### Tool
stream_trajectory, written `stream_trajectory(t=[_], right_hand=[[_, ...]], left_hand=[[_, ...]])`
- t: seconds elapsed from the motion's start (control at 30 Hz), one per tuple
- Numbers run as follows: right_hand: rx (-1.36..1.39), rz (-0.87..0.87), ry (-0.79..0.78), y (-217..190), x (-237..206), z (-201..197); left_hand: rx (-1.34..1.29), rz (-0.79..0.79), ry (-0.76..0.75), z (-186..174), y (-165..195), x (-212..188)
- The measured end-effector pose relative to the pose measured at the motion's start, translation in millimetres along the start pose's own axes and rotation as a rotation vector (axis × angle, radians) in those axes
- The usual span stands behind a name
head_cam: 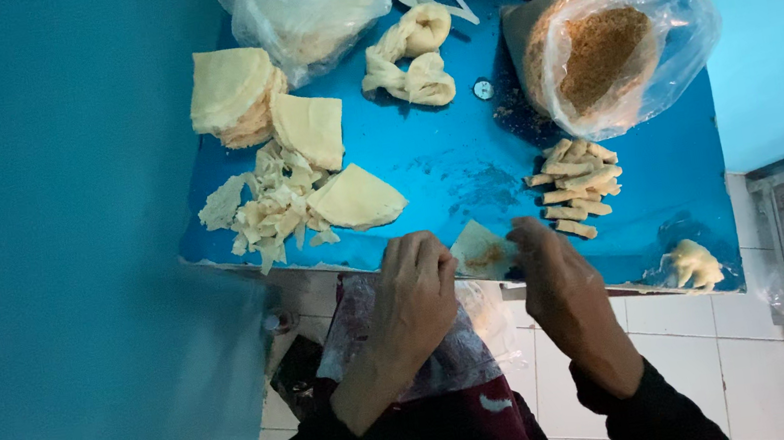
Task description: The person pinches pieces from a sheet of dough and twists and folds them into small shapes by hand, placing the shaped pieces on the table. They occasionally dip their fingers into a bag of brown powder and continue shaping more dough pieces one at a time.
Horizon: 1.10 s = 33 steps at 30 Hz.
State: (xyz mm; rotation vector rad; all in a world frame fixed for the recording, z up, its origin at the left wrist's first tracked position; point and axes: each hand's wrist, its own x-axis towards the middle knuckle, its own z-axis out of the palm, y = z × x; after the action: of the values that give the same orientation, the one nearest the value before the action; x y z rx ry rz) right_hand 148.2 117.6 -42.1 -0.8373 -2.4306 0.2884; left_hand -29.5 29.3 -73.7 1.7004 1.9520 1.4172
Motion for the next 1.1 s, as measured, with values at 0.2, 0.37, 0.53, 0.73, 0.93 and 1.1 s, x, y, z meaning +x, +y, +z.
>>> stream_trajectory(t=[0.2,0.37,0.53,0.73,0.93,1.1], right_hand=[[-0.077,0.115,-0.108,-6,9,0],[0.014,0.11,-0.166,-5,12,-6],[0.195,0.128,-0.213,-1,15,-8],[0.293,0.213,-0.254,-4,15,-8],[0.16,0.009,-0.369,-1,17,-20],[0.074,-0.167,-0.327,1,26,-19]], left_hand=[[-0.077,0.013,-0.023,3,6,-1],[-0.163,0.001,-0.007,8,7,-7],[-0.17,0.027,-0.029,7,4,-13],[-0.095,0.154,-0.049,8,2,-11],[0.016,0.304,-0.064,12,-11,-3],[0.08,0.314,-0.036,15,-12,2]])
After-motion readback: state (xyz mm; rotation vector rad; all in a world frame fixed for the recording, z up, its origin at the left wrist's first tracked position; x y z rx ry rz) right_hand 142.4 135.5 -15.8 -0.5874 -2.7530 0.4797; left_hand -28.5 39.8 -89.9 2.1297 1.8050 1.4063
